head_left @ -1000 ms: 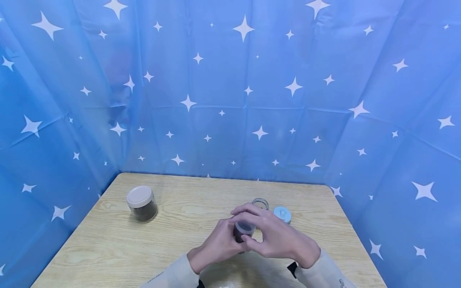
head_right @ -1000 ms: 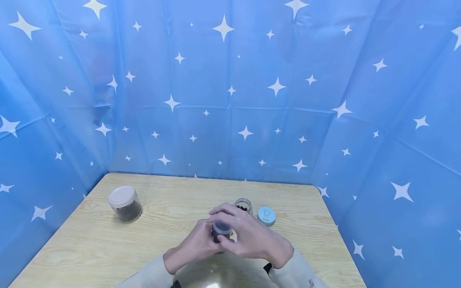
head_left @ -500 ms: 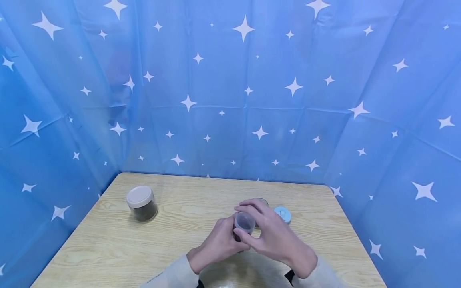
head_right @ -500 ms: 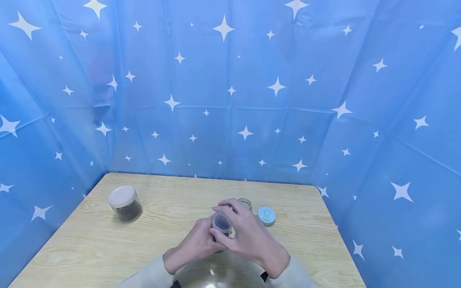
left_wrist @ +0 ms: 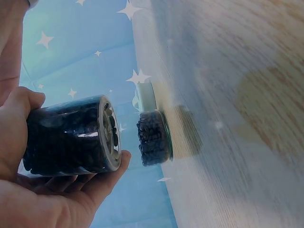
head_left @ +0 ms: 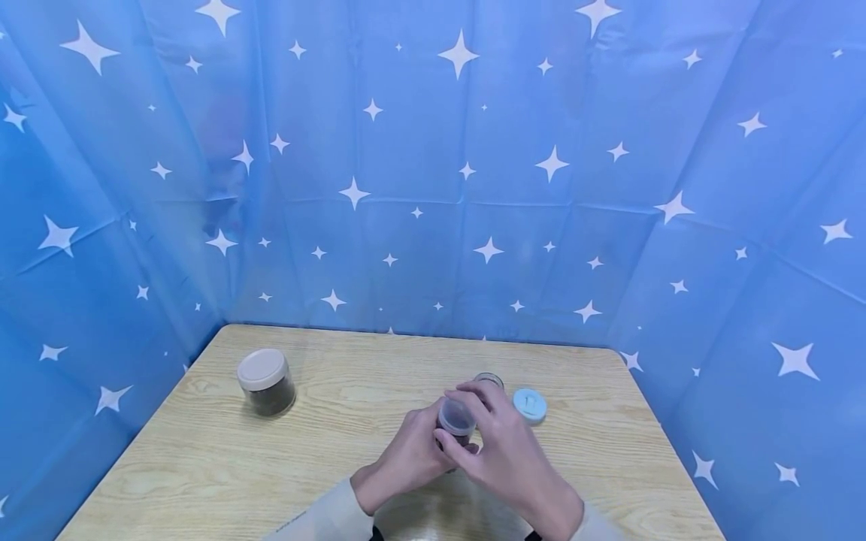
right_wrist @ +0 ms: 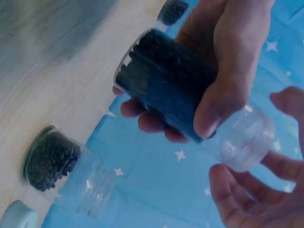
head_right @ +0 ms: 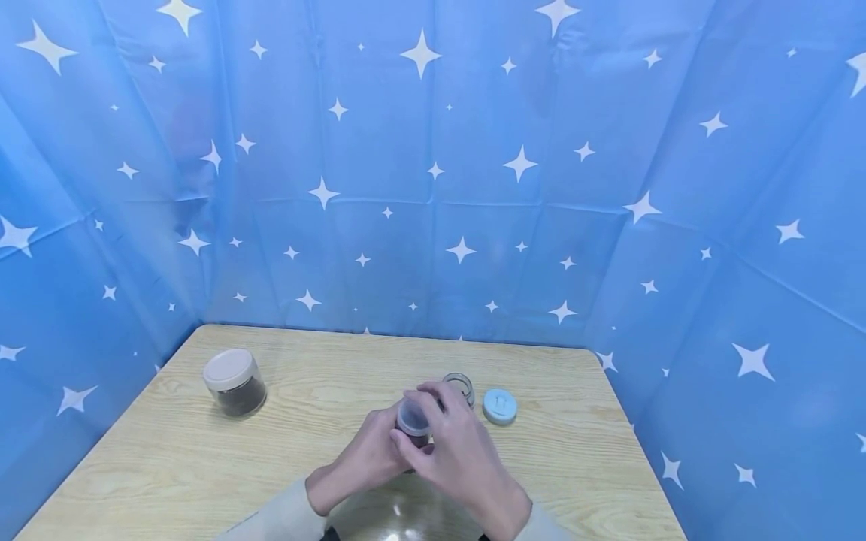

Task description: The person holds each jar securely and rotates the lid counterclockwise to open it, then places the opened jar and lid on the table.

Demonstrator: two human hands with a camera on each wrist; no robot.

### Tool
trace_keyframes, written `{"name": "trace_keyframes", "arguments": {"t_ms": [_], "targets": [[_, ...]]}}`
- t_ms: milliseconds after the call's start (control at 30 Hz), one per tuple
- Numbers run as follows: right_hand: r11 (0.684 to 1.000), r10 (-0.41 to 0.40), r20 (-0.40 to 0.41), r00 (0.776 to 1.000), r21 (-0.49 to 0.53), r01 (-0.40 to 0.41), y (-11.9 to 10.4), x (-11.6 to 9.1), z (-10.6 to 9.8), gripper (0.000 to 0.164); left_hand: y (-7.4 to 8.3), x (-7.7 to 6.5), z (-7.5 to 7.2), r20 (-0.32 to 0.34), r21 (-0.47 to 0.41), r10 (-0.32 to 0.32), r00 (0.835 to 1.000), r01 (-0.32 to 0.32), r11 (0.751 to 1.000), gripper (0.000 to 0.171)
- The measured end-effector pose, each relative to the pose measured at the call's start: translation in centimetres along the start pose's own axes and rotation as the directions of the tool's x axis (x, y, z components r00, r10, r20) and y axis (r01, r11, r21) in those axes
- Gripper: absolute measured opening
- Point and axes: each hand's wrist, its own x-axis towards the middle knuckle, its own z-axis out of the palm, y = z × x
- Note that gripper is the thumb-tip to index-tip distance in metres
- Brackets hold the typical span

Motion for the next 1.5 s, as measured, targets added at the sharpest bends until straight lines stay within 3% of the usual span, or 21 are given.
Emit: {"name": "trace_keyframes", "arguments": {"t_ms": [233,467,700,867,1100,1500], "targets": [[0.999,0.000,-0.049,0.999,-0.041,-0.002,-0.4,-0.4,0.6,0.050,-0.1,0.0,0.0,-0.012,0.021,0.010,1.000,-0.010,1.000,0.045],[0.999,0.005,-0.056,0.998,-0.047,-0.008,-0.5,-0.6,0.9,0.033,-0.1,0.1,0.0,-0.027,0.051,0.020,0.999,-0.019,0.999,0.051],[1.000,0.000,-0.055,0.998,-0.026,-0.001,-0.3,-0.7,1.0,0.030,0.0,0.1,0.0,-0.038,0.064,0.030,0.999,-0.028,0.998,0.046],[1.000,-0.002,-0.048,0.999,-0.005,0.002,-0.1,-0.7,0.9,0.034,0.1,0.0,-0.1,-0.021,0.048,0.035,0.999,-0.034,0.998,0.048],[0.997,0.028,-0.010,1.000,0.076,-0.027,0.1,-0.7,0.6,0.041,0.2,-0.1,-0.2,0.015,0.027,-0.007,1.000,0.006,1.000,0.054],[0.994,-0.001,0.016,1.000,0.113,-0.001,0.7,-0.6,0.2,0.038,0.1,-0.1,-0.1,0.046,0.013,-0.034,0.998,0.033,0.999,0.054]]}}
